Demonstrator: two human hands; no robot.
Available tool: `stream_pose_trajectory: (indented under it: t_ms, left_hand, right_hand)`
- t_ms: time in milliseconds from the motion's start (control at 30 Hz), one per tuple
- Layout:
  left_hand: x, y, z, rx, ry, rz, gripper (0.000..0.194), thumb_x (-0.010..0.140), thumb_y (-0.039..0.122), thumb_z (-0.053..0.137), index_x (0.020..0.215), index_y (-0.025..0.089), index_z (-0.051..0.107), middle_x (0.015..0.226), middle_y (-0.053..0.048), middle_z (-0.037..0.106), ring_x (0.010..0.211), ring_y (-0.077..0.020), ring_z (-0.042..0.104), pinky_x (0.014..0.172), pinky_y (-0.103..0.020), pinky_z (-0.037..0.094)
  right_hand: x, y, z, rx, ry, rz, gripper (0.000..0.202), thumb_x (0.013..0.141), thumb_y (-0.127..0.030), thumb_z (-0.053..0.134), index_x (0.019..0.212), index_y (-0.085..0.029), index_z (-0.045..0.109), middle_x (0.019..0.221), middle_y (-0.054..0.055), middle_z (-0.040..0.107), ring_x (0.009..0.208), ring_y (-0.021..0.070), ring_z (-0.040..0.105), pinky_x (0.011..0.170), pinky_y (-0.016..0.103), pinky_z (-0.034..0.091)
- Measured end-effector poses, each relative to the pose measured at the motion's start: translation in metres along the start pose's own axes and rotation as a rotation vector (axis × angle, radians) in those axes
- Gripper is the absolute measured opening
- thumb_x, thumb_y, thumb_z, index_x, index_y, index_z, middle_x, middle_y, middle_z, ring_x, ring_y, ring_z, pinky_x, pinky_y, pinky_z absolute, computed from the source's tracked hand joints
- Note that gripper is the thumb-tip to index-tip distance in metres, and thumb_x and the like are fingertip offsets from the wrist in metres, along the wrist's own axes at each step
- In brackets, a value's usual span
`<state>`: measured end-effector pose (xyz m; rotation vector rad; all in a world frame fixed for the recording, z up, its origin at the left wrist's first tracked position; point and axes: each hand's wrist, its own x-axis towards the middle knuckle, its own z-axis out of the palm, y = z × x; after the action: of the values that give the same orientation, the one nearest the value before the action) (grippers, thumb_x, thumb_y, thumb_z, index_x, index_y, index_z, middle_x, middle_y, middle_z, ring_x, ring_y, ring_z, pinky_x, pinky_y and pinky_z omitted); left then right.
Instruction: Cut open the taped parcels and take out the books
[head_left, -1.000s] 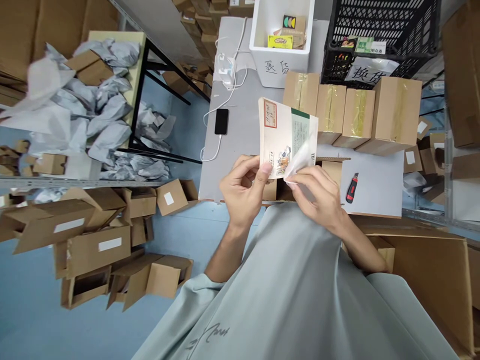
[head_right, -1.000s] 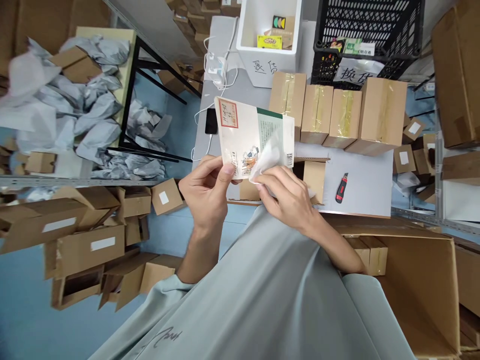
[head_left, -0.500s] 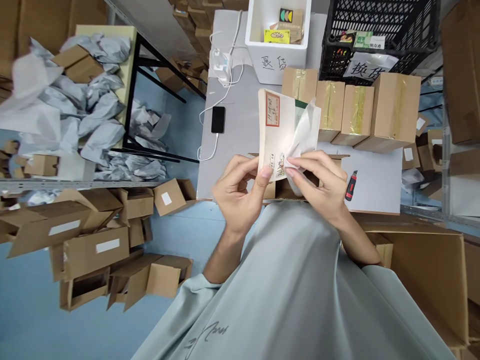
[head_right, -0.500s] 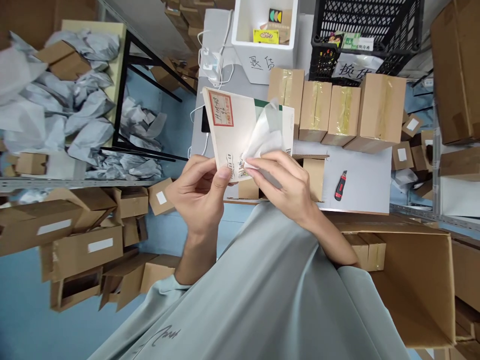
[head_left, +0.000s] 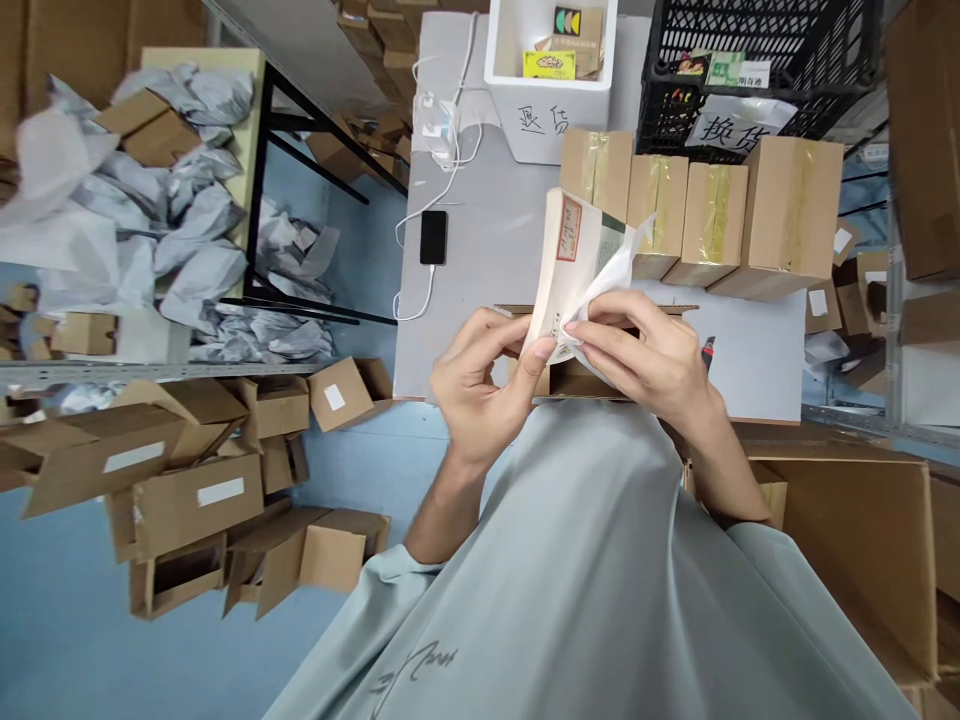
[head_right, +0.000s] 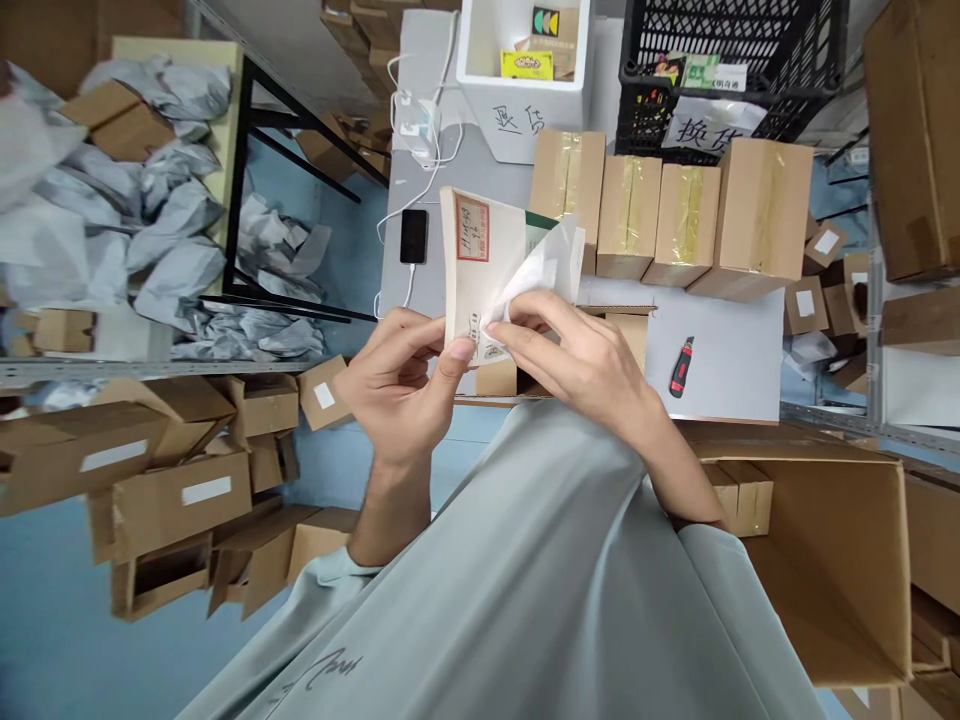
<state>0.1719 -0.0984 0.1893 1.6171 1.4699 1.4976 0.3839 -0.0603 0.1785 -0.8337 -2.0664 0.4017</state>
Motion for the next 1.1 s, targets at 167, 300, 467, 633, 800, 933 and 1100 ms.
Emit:
stream_pose_trajectory:
  t_ms: [167, 300, 467, 633, 800, 933, 1100]
  left_hand:
    - [0.002, -0.003, 0.001, 0.081, -0.045, 0.163, 0.024, 0.105, 0.051, 0.087, 0.106, 0.027, 0.091, 0.079, 0.000, 0.066, 0.070, -0.0145, 0.058, 0.067, -0.030, 0.055]
    - [0.000, -0.006, 0.004, 0.104, -0.043, 0.167, 0.027, 0.106, 0.053, 0.084, 0.105, 0.026, 0.091, 0.079, 0.000, 0.065, 0.070, -0.0148, 0.057, 0.066, -0.031, 0.054]
    - [-0.005, -0.012, 0.004, 0.041, 0.011, 0.046, 0.033, 0.108, 0.057, 0.080, 0.106, 0.025, 0.090, 0.081, -0.001, 0.066, 0.071, -0.0147, 0.059, 0.063, -0.029, 0.053]
    - [-0.005, -0.015, 0.002, 0.004, 0.050, 0.002, 0.034, 0.105, 0.059, 0.084, 0.105, 0.025, 0.091, 0.080, -0.001, 0.065, 0.070, -0.0142, 0.061, 0.063, -0.028, 0.054]
    - [-0.001, -0.019, -0.008, -0.022, 0.153, -0.050, 0.036, 0.101, 0.060, 0.088, 0.102, 0.024, 0.090, 0.083, -0.002, 0.066, 0.073, -0.0144, 0.063, 0.063, -0.027, 0.054]
    - [0.003, -0.023, -0.022, 0.046, 0.262, -0.061, 0.041, 0.097, 0.066, 0.089, 0.096, 0.025, 0.088, 0.082, -0.002, 0.064, 0.073, -0.0157, 0.060, 0.061, -0.029, 0.053]
    - [0.008, -0.024, -0.024, 0.105, 0.312, -0.062, 0.040, 0.095, 0.066, 0.090, 0.098, 0.026, 0.088, 0.082, -0.001, 0.064, 0.073, -0.0158, 0.059, 0.061, -0.030, 0.052]
  right_hand:
    - [-0.001, 0.003, -0.005, -0.176, -0.081, -0.073, 0.019, 0.119, -0.031, 0.060, 0.128, -0.027, 0.076, 0.118, 0.008, 0.081, 0.098, 0.0213, 0.075, 0.083, 0.034, 0.057]
    - [-0.002, 0.005, 0.003, -0.282, -0.010, -0.120, 0.017, 0.114, -0.023, 0.059, 0.118, -0.026, 0.075, 0.111, 0.007, 0.081, 0.092, 0.0212, 0.075, 0.079, 0.035, 0.056]
    - [-0.013, 0.001, 0.003, -0.247, 0.130, -0.035, 0.010, 0.103, -0.019, 0.065, 0.104, -0.028, 0.068, 0.099, 0.003, 0.078, 0.082, 0.0194, 0.072, 0.075, 0.034, 0.059]
    - [-0.024, -0.003, -0.005, -0.078, 0.288, 0.181, 0.009, 0.098, -0.028, 0.074, 0.099, -0.029, 0.065, 0.101, 0.005, 0.076, 0.089, 0.0249, 0.075, 0.077, 0.041, 0.064]
    - [-0.039, 0.007, -0.004, 0.075, 0.475, 0.407, 0.010, 0.100, -0.032, 0.076, 0.104, -0.029, 0.067, 0.101, 0.003, 0.077, 0.093, 0.0226, 0.078, 0.079, 0.038, 0.067]
    - [-0.059, 0.022, -0.009, 0.128, 0.095, 0.527, 0.022, 0.104, -0.028, 0.074, 0.127, -0.029, 0.075, 0.110, 0.002, 0.084, 0.094, 0.0207, 0.079, 0.087, 0.036, 0.067]
    - [-0.052, 0.041, 0.009, -0.170, -0.857, 0.561, 0.030, 0.106, -0.004, 0.058, 0.112, -0.018, 0.084, 0.126, 0.015, 0.084, 0.110, 0.0284, 0.082, 0.093, 0.035, 0.059]
